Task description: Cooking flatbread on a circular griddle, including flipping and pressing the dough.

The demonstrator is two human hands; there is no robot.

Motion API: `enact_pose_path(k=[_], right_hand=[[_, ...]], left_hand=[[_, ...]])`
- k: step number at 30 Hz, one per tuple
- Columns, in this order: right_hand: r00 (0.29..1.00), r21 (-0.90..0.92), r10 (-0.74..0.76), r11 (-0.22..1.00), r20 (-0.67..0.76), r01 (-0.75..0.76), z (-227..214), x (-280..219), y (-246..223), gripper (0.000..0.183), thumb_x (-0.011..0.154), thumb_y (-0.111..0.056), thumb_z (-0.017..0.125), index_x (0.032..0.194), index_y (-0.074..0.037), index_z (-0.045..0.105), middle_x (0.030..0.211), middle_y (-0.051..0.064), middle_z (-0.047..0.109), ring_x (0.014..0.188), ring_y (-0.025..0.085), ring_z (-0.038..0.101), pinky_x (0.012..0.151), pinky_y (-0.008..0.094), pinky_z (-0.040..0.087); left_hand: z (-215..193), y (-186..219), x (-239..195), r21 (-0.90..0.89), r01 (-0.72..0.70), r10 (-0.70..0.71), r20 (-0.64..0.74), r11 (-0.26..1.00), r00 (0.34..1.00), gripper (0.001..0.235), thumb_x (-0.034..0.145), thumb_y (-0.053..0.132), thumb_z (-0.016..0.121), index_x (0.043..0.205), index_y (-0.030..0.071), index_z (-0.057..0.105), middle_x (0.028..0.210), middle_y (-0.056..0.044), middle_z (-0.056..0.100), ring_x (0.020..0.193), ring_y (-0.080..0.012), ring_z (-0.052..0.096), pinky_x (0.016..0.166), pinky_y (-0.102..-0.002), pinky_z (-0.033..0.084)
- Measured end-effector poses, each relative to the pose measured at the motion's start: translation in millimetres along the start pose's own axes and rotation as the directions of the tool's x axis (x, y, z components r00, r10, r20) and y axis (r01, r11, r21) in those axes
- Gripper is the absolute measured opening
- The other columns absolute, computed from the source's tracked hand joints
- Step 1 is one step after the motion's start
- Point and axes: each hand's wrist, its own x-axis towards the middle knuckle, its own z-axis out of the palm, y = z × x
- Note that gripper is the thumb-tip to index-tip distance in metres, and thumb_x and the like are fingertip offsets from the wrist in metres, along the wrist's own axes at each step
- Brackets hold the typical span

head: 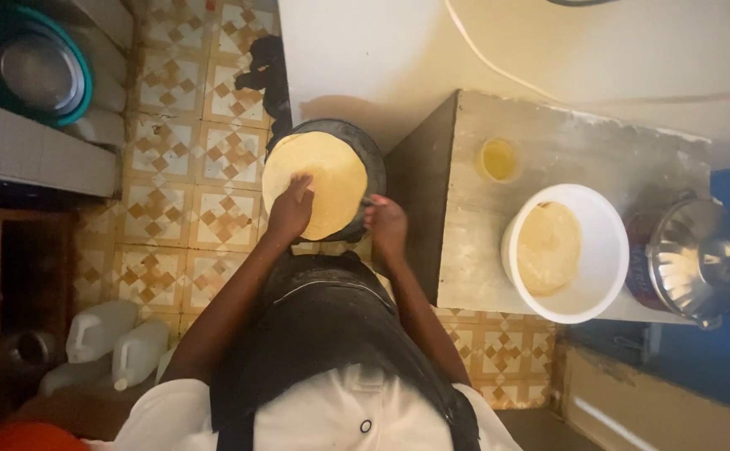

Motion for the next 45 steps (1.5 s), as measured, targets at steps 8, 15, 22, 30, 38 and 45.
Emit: enact_pose_path(k=[8, 15, 22, 30, 38, 45], right_hand=[[0.524, -0.672, -0.489, -0.193, 0.698, 0.715, 60, -48, 1, 0.021, 0.087, -0.026, 0.054, 0.095, -0.009, 0.063, 0.078, 0.013, 0.062, 0.070, 0.028, 0.061, 0.063, 0.035, 0.051], [0.420, -0.591, -0.477, -0.294, 0.772, 0.751, 40, -26, -5, 0.026, 0.092, -0.021, 0.045, 0.103, -0.003, 0.060, 0.077, 0.015, 0.058, 0.071, 0.032, 0.059, 0.064, 0.040, 0.051], [0.604, -0.713, -0.533, 0.001, 0.592, 0.701, 28, -48, -64, 0.026, 0.093, -0.018, 0.044, 0.096, -0.002, 0.064, 0.095, 0.015, 0.064, 0.085, 0.034, 0.061, 0.076, 0.039, 0.049], [0.905, -0.702, -0.424, 0.634, 0.037, 0.325, 2, -80, -66, 0.035, 0.094, -0.023, 0.037, 0.105, 0.001, 0.059, 0.071, 0.014, 0.063, 0.057, 0.018, 0.060, 0.051, 0.029, 0.053], [0.891, -0.604, -0.435, 0.747, -0.125, 0.280, -18, -85, -78, 0.033, 0.090, -0.023, 0.041, 0.101, 0.001, 0.060, 0.067, 0.015, 0.062, 0.052, 0.018, 0.059, 0.046, 0.028, 0.054], [0.883, -0.433, -0.446, 0.831, -0.146, 0.348, -6, -89, -87, 0.029, 0.092, -0.015, 0.038, 0.102, 0.004, 0.057, 0.068, 0.012, 0.059, 0.053, 0.012, 0.055, 0.047, 0.022, 0.054]], left_hand=[[30, 121, -39, -0.961, 0.121, -0.541, -0.034, 0.248, 0.840, 0.088, 0.075, 0.055, 0.048, 0.138, 0.004, 0.014, 0.142, -0.020, 0.021, 0.127, -0.0375, 0.032, 0.107, -0.044, 0.022], [83, 62, 2, -0.934, 0.221, -0.484, 0.062, 0.279, 0.873, 0.080, 0.079, 0.070, 0.036, 0.138, 0.016, 0.029, 0.137, -0.006, 0.039, 0.119, -0.0268, 0.045, 0.099, -0.039, 0.034], [73, 35, 25, -0.286, -0.129, 0.187, 0.183, 0.950, 0.965, 0.069, 0.091, 0.055, 0.031, 0.140, 0.007, 0.029, 0.148, -0.015, 0.016, 0.136, -0.0344, 0.014, 0.113, -0.042, 0.016], [63, 43, 36, 0.712, -0.230, 0.244, 0.084, 0.664, 0.966, 0.100, 0.047, 0.036, 0.083, 0.130, -0.002, 0.041, 0.140, -0.023, 0.028, 0.128, -0.0452, 0.024, 0.096, -0.056, 0.038], [64, 50, 53, 0.814, 0.085, -0.128, -0.013, 0.574, 0.992, 0.071, 0.079, 0.036, 0.061, 0.139, 0.013, 0.031, 0.145, -0.026, 0.008, 0.131, -0.0460, 0.012, 0.083, -0.067, 0.036], [46, 55, 44, 0.840, -0.264, 0.121, 0.234, 0.475, 0.965, 0.068, 0.069, 0.012, 0.074, 0.130, 0.026, 0.049, 0.151, -0.010, 0.006, 0.137, -0.0340, 0.004, 0.100, -0.060, 0.026]])
